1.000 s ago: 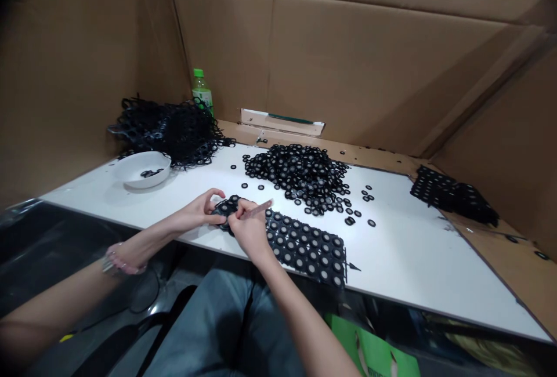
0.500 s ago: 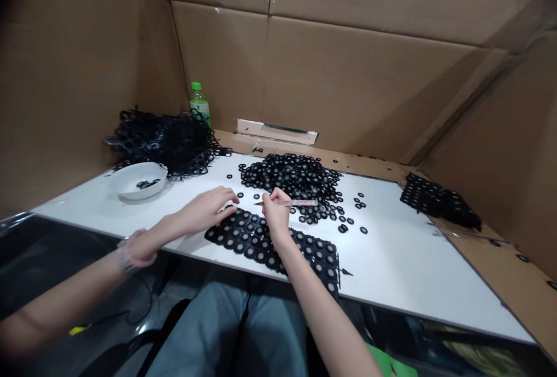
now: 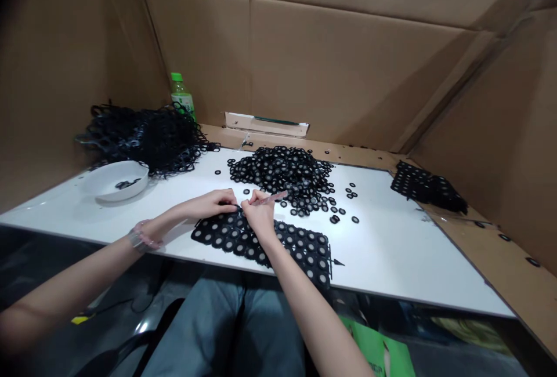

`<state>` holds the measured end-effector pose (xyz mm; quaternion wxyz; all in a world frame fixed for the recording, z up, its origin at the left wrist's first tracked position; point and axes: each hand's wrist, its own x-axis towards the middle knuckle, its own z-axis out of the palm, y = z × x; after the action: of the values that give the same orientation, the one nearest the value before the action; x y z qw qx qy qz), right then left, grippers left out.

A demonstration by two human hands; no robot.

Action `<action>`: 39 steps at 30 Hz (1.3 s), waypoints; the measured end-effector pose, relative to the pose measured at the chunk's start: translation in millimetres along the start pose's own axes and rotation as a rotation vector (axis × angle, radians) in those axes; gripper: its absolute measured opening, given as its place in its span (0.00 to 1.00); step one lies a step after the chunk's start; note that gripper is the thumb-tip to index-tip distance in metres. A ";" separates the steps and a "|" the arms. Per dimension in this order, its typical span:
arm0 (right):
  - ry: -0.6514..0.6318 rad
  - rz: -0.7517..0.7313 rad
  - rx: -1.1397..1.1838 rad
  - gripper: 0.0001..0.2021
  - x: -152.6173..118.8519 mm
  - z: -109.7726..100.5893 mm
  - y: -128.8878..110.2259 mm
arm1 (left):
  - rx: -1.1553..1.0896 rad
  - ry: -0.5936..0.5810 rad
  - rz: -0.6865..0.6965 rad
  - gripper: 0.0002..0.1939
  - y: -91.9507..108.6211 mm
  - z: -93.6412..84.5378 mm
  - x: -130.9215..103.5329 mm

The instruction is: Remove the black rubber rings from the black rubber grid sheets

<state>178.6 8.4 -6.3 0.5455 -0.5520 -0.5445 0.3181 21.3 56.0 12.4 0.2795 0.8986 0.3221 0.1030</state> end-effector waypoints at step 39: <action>-0.061 0.027 0.027 0.11 -19.8 0.4 -8.9 | -0.240 0.013 -0.245 0.17 11.5 2.8 -22.0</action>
<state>172.0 -12.0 -2.8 0.5316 -0.5420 -0.5491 0.3496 11.4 33.5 16.5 0.3929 0.8122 0.4165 0.1118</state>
